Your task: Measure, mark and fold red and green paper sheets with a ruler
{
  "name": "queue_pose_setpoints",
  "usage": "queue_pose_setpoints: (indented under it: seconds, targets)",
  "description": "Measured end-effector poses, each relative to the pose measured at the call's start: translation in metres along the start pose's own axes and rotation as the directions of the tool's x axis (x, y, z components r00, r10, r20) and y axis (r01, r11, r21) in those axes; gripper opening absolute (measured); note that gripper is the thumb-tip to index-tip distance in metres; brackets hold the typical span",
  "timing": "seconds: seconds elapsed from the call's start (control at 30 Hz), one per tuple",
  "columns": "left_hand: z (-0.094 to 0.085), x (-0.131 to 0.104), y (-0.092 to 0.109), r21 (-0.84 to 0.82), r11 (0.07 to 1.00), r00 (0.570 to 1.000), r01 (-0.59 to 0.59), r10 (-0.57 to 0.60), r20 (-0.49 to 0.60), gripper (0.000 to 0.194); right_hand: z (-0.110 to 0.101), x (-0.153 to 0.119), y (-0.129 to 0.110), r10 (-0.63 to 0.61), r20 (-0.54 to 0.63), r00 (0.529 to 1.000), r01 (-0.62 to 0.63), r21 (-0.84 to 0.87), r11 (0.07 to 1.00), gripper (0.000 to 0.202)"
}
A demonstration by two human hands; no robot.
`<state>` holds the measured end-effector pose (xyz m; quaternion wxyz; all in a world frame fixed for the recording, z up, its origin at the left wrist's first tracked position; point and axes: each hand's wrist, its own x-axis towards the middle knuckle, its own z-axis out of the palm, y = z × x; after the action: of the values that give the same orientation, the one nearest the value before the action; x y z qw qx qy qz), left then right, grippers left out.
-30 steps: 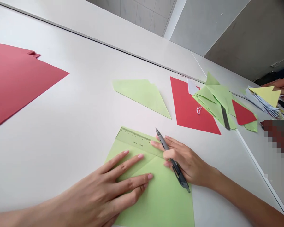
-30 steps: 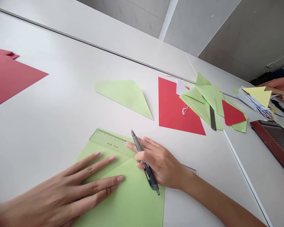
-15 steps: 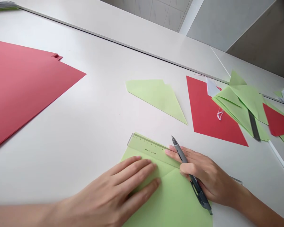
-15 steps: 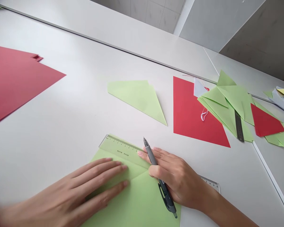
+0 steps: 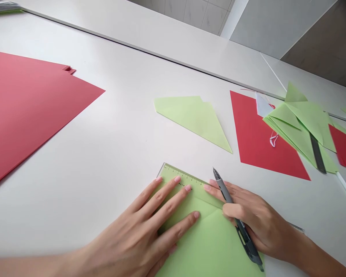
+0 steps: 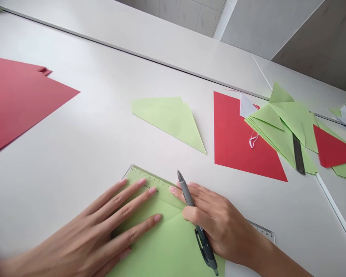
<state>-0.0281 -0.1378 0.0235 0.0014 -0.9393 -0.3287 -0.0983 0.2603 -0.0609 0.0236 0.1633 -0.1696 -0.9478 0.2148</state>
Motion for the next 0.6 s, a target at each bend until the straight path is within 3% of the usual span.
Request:
queue_pose_setpoints:
  seconds: [0.4, 0.6]
  targets:
    - [0.0036, -0.0014, 0.0000, 0.038, 0.999, 1.000, 0.002, -0.002, -0.004, 0.071, 0.0009, 0.0001, -0.0013, -0.008, -0.013, 1.000, 0.007, -0.025, 1.000, 0.022]
    - [0.0013, -0.0007, -0.0028, 0.056, 0.998, 1.000, -0.022, 0.022, -0.014, 0.067, -0.0031, -0.0008, -0.0019, -0.060, -0.115, 0.992, 0.047, -0.106, 0.993, 0.024]
